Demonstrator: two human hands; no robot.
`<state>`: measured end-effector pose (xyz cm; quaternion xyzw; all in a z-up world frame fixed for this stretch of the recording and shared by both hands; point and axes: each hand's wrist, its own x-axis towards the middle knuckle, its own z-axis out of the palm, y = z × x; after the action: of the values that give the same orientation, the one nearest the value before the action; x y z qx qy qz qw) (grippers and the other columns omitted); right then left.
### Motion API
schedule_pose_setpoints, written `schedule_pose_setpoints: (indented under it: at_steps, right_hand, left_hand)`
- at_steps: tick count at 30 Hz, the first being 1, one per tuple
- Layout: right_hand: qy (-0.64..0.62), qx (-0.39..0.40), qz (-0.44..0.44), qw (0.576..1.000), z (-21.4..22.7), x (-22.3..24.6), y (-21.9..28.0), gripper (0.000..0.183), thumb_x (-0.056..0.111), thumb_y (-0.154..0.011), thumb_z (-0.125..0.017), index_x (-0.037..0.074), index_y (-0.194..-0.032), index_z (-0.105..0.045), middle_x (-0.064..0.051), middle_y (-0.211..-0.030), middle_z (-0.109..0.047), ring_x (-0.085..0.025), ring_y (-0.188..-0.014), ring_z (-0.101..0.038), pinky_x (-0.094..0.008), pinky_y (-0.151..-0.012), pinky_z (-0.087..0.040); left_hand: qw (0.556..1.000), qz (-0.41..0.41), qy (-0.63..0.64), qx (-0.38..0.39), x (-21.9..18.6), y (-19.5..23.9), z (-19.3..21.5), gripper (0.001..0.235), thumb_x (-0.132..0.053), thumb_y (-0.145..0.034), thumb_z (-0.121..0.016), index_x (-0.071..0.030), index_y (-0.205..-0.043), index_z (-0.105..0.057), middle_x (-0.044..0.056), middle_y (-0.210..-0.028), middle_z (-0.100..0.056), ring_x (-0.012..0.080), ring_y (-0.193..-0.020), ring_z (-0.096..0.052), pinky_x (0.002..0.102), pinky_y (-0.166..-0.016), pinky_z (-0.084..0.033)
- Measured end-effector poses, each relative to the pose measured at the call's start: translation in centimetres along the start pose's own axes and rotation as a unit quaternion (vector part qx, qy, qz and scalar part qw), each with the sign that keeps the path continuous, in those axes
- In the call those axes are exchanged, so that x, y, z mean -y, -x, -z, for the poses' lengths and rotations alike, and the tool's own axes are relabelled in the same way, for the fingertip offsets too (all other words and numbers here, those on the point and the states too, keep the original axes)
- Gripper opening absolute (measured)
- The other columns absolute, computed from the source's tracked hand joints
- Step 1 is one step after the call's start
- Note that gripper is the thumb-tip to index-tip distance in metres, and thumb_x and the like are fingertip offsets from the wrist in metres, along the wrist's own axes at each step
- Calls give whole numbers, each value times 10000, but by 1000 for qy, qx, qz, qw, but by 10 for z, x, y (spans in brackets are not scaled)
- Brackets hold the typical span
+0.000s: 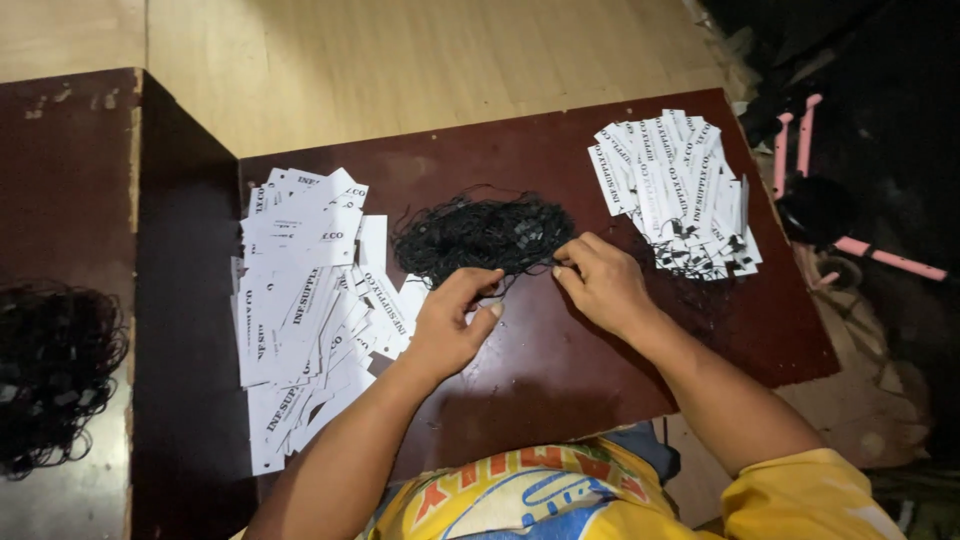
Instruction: The person sits at a table and repeatedly picks up small white paper tags and black cables. They insert the tags into the cables and place the assembled items into a growing pile on the right side of the table.
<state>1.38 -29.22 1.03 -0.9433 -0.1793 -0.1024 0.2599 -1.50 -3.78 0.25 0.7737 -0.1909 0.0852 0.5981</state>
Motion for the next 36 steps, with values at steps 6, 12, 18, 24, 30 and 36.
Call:
schedule_pose_setpoints:
  at_steps: [6, 12, 18, 24, 30, 36]
  right_hand:
    - [22, -63, 46, 997, -21, -17, 10, 92, 166, -899, -750, 134, -977, -714, -43, -838, -593, -284, -816, -692, -381, -725, -577]
    - [10, -79, 45, 996, -25, -20, 10, 77, 180, -895, -755, 149, -953, -716, -35, -810, -583, -277, -767, -681, -377, -684, -567]
    - [58, -68, 66, 994, -31, -28, 9, 77, 205, -907, -729, 161, -910, -666, -21, -786, -548, -268, -744, -657, -379, -665, -553]
    - [-17, -76, 28, 997, -33, -30, 13, 101, 152, -1006, -631, 123, -911, -610, -56, -774, -552, -302, -741, -657, -399, -653, -538]
    - [-106, -57, 1, 993, 10, -3, -8, 59, 132, -1004, -644, 111, -949, -634, -50, -738, -652, -305, -758, -690, -409, -688, -554]
    - [-132, -28, 91, 987, -1, 20, -29, 83, 95, -908, -719, 159, -892, -668, -19, -747, -663, -265, -755, -705, -367, -679, -573]
  left_hand:
    - [995, -27, -92, 29, 1, 0, -1, 349, -199, -839, -761, -124, -1180, -743, 91, -1070, -734, 332, -974, -729, 425, -822, -597]
    - [995, -26, -84, 46, 6, 1, 0, 316, -203, -875, -737, -124, -1180, -735, 104, -1062, -736, 361, -992, -716, 444, -862, -578]
    - [996, -74, -47, 16, -4, 0, 3, 226, -143, -903, -706, -97, -1120, -747, 112, -1026, -741, 363, -975, -728, 432, -829, -591]
    - [987, -143, -40, -65, -22, 0, -2, 173, -46, -915, -683, -54, -1068, -764, 99, -1001, -748, 323, -909, -755, 373, -761, -602]
    - [953, -205, -222, 2, -9, 4, -21, 290, -110, -921, -654, -104, -1206, -706, 105, -1062, -710, 313, -870, -739, 368, -704, -605]
    - [996, 59, -65, 22, -44, -23, -29, 649, -75, -858, -702, -13, -1470, -496, 278, -1306, -624, 501, -966, -675, 574, -820, -551]
